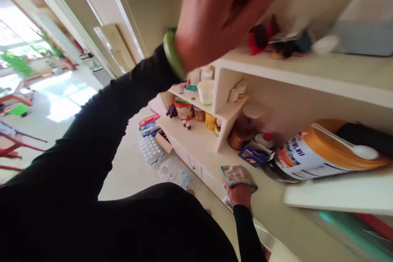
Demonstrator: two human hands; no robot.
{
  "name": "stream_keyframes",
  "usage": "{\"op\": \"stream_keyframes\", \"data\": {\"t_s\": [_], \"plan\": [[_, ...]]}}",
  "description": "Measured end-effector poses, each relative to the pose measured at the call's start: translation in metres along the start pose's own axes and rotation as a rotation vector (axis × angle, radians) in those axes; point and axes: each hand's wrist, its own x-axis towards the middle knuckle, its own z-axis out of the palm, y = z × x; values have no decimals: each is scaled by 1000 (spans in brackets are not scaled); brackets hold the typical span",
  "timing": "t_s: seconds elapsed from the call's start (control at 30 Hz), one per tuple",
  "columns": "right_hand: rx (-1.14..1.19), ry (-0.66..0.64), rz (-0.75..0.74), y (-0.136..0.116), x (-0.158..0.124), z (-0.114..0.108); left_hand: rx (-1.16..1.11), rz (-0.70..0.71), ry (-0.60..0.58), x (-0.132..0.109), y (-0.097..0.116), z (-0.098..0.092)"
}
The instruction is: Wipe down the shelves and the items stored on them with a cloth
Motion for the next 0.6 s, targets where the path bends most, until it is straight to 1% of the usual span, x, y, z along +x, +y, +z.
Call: {"op": "stream_keyframes", "data": {"t_s": [0.03,0.07,0.1,0.13,0.17,0.2,0.23,0.27,0.3,0.37,0.4,0.43,0.5,0.6], "plan": [[5,-4,-23,-6,0,3,-41,-112,157,-37,15,23],[14,-20,-47,-12,1,6,-127,-265,310,-75,35,48],[25,-47,-77,-20,3,9,-247,-433,423,-111,57,75],[40,-89,-112,-28,7,13,-405,-504,453,-142,79,105],[57,-139,-149,-36,12,18,-578,-595,423,-166,102,137],[74,-192,-185,-45,19,22,-740,-736,367,-184,123,170],[89,-242,-219,-53,28,27,-886,-928,267,-194,142,204],[103,-289,-249,-62,37,33,-1012,-1109,133,-200,158,236],[112,-325,-269,-70,47,39,-1063,-1173,50,-201,173,266],[115,-360,-275,-85,66,52,-1140,-1213,-63,-197,195,315],[113,-372,-271,-92,75,58,-1166,-1203,-100,-194,202,334],[109,-380,-266,-98,83,65,-1191,-1189,-129,-190,207,350],[98,-386,-259,-108,96,76,-1224,-1151,-169,-183,209,372],[67,-369,-256,-116,109,86,-1240,-1095,-210,-170,200,393]]}}
